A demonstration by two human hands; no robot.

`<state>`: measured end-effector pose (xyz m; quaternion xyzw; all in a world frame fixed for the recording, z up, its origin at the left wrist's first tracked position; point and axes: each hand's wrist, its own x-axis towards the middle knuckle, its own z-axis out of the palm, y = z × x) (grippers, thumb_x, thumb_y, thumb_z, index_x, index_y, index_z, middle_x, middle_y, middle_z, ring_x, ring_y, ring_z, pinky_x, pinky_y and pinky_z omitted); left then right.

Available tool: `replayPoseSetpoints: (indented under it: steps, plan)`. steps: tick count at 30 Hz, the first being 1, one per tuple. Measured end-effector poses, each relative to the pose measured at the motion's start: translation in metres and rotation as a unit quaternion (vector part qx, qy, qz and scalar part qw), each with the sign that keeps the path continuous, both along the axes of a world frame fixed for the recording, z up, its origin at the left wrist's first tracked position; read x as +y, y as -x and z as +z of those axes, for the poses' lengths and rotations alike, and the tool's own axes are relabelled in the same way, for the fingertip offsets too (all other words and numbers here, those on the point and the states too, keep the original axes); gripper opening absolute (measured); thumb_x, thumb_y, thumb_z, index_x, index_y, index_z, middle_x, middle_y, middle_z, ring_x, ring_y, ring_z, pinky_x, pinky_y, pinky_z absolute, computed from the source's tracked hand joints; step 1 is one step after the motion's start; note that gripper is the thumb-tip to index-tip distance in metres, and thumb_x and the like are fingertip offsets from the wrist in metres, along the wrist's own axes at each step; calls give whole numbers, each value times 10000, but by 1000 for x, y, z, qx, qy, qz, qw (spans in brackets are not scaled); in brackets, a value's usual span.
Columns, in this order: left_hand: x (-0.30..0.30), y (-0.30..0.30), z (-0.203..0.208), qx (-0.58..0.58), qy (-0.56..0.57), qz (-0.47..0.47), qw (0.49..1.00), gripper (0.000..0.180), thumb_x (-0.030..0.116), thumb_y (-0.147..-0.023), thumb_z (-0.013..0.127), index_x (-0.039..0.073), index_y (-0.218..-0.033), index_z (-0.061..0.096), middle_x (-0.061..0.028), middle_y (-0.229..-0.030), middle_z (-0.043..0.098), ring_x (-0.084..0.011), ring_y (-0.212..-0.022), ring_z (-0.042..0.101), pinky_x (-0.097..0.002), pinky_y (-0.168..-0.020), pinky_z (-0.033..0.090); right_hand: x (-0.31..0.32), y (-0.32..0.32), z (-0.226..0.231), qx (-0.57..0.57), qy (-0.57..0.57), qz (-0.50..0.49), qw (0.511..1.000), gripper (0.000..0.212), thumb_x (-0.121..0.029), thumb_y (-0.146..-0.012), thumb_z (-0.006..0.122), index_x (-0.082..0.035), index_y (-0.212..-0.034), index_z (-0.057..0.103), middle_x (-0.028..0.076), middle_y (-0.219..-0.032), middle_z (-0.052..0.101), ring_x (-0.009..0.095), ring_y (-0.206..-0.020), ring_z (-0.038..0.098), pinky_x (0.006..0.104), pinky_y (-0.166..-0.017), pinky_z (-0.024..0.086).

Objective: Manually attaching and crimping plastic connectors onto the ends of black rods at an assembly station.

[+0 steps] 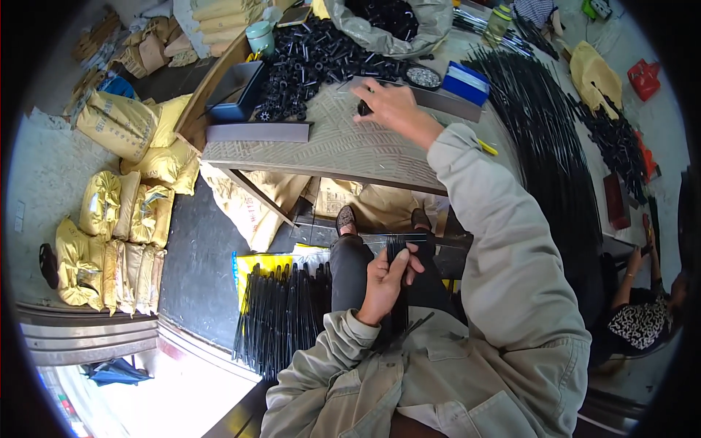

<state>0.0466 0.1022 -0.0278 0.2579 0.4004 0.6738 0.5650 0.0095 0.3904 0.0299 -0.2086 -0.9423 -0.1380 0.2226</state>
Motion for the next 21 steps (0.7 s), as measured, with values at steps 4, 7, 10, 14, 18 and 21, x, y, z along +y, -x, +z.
replayPoseSetpoints:
  steps: [4,7,10,14,18,21]
  plan:
    - [-3,-8,0,4,-23,0,1000,183,144,-923,435,8,-1013,518,-43,-734,579,-52,-554,436,-182,-514,355,14,-20,24,104,24,10,994,417,-422,-740,609,-127,-1013,498,69,-1051,518,287,-744,599,388,-585,478]
    - [-6,-6,0,-7,-9,19,1000,175,149,-920,439,5,-986,513,-78,-717,572,-83,-536,442,-198,-516,358,-2,-50,44,141,120,-42,982,433,-451,-761,590,-124,-1028,493,89,-1048,536,313,-785,592,397,-632,463]
    - [-7,-4,-2,-9,-12,13,1000,177,154,-921,439,6,-982,513,-75,-712,568,-84,-537,444,-198,-515,357,-39,-82,48,59,221,-150,962,414,-414,-776,594,-101,-1021,479,122,-982,559,335,-802,583,407,-652,442]
    - [-2,-5,-7,-20,-3,7,1000,180,162,-922,437,7,-975,513,-71,-705,564,-84,-537,443,-198,-514,355,-53,-112,27,61,245,-76,965,370,-350,-791,602,-70,-996,475,145,-892,581,345,-782,571,407,-630,422]
    - [1,-8,-6,-19,-2,12,1000,179,166,-923,437,9,-969,510,-64,-702,561,-82,-534,442,-199,-514,356,-61,-125,25,78,250,-17,965,304,-301,-796,605,-44,-932,513,155,-828,578,342,-760,561,402,-629,417]
    - [3,-8,-6,-16,-2,13,1000,177,166,-922,439,9,-966,508,-59,-700,559,-80,-534,442,-200,-515,359,-74,-114,18,76,271,-69,957,251,-263,-796,606,-33,-877,548,156,-797,567,333,-752,559,393,-633,420]
